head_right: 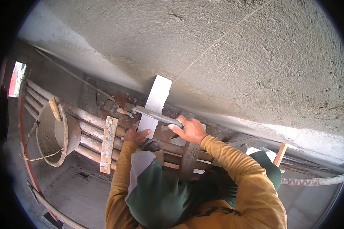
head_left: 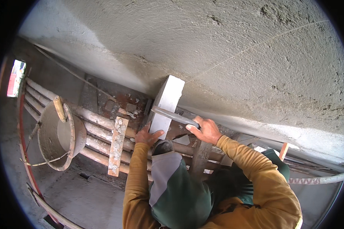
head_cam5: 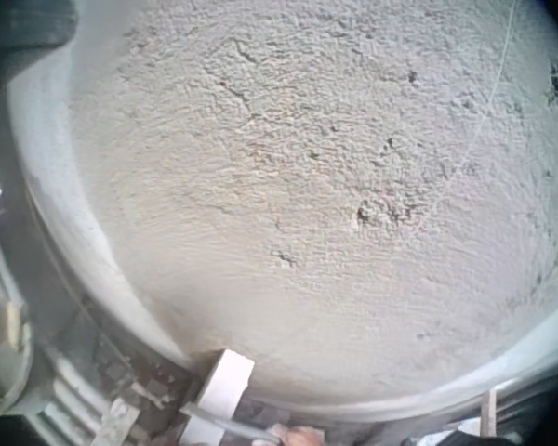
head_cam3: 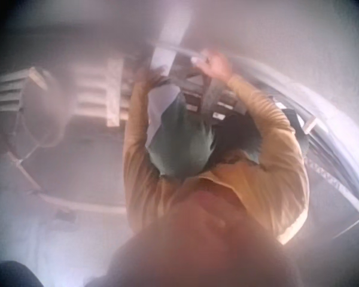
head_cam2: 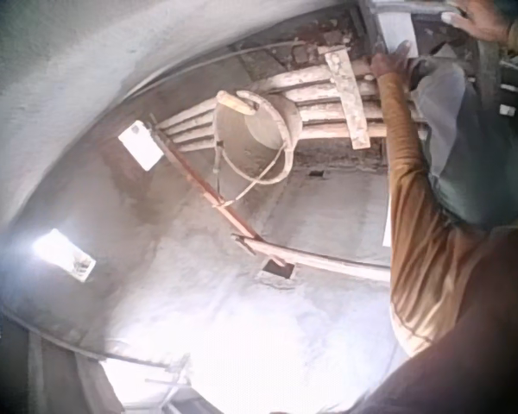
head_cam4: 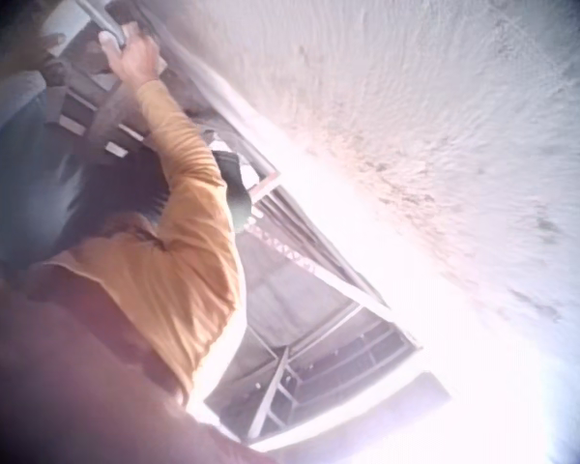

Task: The person applies mortar to white rectangular tiles using a trowel and places them against a wall. They tap the tiles with a hammer to adjust alignment and use a string line as a guide. The person works on a bamboo scaffold in a construction setting.

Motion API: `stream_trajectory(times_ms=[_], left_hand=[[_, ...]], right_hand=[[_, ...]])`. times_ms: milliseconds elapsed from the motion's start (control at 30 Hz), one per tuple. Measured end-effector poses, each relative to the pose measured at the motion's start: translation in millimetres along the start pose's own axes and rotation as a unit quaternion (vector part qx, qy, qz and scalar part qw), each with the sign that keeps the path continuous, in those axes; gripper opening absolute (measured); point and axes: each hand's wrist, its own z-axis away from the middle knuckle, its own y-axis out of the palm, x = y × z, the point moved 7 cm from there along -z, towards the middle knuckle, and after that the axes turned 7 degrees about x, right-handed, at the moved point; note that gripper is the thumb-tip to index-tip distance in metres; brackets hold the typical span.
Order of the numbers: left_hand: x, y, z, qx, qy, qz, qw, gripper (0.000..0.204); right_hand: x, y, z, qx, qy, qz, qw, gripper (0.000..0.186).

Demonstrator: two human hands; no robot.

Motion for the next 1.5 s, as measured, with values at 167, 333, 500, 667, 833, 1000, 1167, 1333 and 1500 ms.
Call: stream_trajectory(times_ms=[167, 333, 500, 667, 833, 1000, 1167, 1333, 1500], left_hand=[[2.8, 1.6, -1.3, 0.039, -0.031, -0.005, 0.999, 0.092], [4.4, 1.9, -2.3, 0.032, -0.031, -0.004, 0.999, 0.092], [-6.9, -2.0, 1.4, 0.039, -0.035, -0.016, 0.999, 0.091], [-11.4, -7.5, 4.0, 0.017, -0.038, -0.044, 0.998, 0.089], [-2.0, -2.6, -2.5, 0.006, -0.021, -0.099, 0.995, 0.082], [-2.4, -3.7, 1.5, -0.007, -0.029, -0.045, 0.999, 0.073], [3.8, -0.6, -2.1, -0.006, -0.044, -0.093, 0.995, 0.075], [8.4, 2.6, -8.3, 0.009, -0.028, -0.122, 0.992, 0.079], [-3.7, -4.4, 0.0, -0.013, -0.021, -0.061, 0.998, 0.082]], right_hand=[[-32.9, 7.4, 3.0, 0.075, 0.017, 0.059, 0.995, 0.058], [-54.5, 11.9, -13.2, 0.096, 0.063, 0.133, 0.985, 0.073], [-57.9, 14.0, -7.1, 0.119, 0.071, 0.146, 0.98, 0.073], [-50.0, 6.1, -11.9, 0.088, 0.054, 0.173, 0.979, 0.067], [-26.8, -4.5, -4.3, 0.044, -0.062, 0.178, 0.981, 0.063], [-42.3, -14.6, -26.1, 0.085, -0.024, 0.282, 0.955, 0.058], [-40.9, -16.0, -21.0, 0.024, -0.08, 0.28, 0.956, 0.055], [-57.6, -13.0, -34.6, 0.102, -0.033, 0.283, 0.953, 0.057], [-51.0, -22.3, -37.1, 0.022, -0.069, 0.319, 0.945, 0.055]])
